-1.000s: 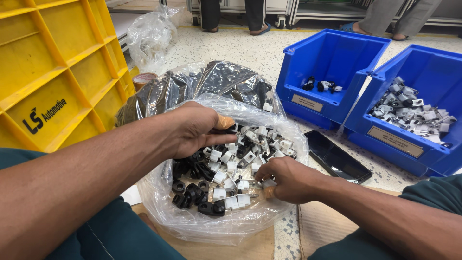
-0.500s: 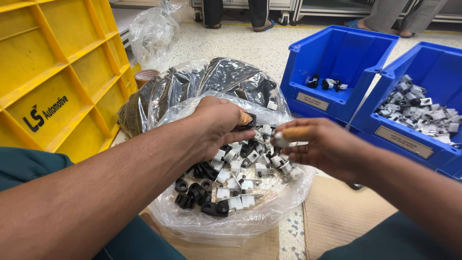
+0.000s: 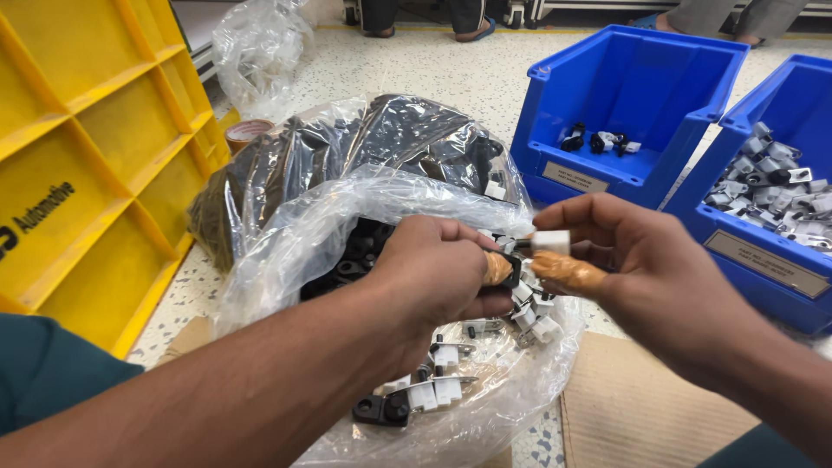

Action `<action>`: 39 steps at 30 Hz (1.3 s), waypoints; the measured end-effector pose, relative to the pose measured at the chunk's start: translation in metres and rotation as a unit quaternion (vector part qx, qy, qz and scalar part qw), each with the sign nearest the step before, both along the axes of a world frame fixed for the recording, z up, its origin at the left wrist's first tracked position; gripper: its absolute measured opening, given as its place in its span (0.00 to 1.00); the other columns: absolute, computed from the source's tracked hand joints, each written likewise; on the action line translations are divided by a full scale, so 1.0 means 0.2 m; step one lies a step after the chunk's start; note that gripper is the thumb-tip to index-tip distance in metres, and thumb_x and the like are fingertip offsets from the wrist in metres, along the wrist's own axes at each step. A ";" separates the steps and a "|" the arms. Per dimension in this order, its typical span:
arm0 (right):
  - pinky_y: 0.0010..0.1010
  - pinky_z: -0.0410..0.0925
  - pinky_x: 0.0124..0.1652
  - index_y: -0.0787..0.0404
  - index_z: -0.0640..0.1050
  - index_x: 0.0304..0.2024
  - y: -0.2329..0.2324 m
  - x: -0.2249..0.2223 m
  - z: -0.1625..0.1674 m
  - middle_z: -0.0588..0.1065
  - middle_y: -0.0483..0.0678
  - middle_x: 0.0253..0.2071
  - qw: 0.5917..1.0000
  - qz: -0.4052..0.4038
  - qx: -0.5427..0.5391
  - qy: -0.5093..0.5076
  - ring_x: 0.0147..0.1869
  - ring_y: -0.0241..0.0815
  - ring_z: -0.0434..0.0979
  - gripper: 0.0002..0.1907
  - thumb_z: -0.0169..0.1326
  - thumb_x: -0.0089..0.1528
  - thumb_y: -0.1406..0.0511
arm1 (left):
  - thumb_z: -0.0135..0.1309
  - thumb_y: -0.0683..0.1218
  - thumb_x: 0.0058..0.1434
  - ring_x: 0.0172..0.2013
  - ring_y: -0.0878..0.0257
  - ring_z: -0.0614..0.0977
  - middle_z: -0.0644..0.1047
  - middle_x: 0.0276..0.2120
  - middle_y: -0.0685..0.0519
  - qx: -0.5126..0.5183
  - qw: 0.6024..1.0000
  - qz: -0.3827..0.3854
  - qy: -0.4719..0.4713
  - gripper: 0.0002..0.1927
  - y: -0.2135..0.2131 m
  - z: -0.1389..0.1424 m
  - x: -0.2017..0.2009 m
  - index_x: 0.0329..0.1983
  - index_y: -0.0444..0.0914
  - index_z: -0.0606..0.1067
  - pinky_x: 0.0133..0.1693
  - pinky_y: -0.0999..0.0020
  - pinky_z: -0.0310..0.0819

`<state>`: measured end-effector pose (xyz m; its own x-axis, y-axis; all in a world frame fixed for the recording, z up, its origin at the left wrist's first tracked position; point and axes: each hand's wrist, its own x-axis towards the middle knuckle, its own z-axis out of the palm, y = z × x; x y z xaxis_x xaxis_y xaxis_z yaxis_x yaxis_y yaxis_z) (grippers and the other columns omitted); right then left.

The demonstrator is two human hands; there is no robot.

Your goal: The person sits on the floor with a large plastic-lined bag of small white and black plastic clip components on their lap. They pick a white piece and a black piece, press them together by hand to snap the parts into an assembly, and toss the finished clip into a blue bin, repeating this cycle continuously.

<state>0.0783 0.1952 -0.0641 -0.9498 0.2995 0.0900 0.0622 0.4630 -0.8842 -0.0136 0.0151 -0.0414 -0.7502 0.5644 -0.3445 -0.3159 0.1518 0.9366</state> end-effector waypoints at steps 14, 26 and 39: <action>0.32 0.79 0.44 0.62 0.79 0.56 -0.01 -0.02 -0.04 0.81 0.51 0.46 0.993 0.041 0.091 0.068 0.49 0.41 0.84 0.21 0.63 0.59 0.68 | 0.52 0.40 0.65 0.38 0.62 0.85 0.80 0.42 0.45 -0.074 0.997 -0.002 0.014 0.06 0.00 0.03 0.01 0.41 0.32 0.76 0.39 0.73 0.84; 0.31 0.79 0.43 0.61 0.82 0.54 -0.04 0.00 -0.04 0.77 0.47 0.49 0.976 0.110 0.160 0.096 0.55 0.39 0.81 0.17 0.61 0.62 0.67 | 0.50 0.42 0.67 0.41 0.61 0.85 0.76 0.46 0.42 -0.022 0.999 -0.014 0.043 0.11 -0.03 0.01 0.00 0.43 0.27 0.73 0.43 0.74 0.87; 0.35 0.76 0.43 0.68 0.80 0.49 -0.07 -0.03 0.06 0.82 0.54 0.42 0.994 -0.026 -0.102 0.026 0.43 0.41 0.82 0.15 0.56 0.59 0.75 | 0.47 0.29 0.59 0.45 0.60 0.84 0.76 0.51 0.41 0.075 0.994 -0.055 0.056 0.20 0.01 -0.03 -0.09 0.56 0.25 0.70 0.45 0.75 0.87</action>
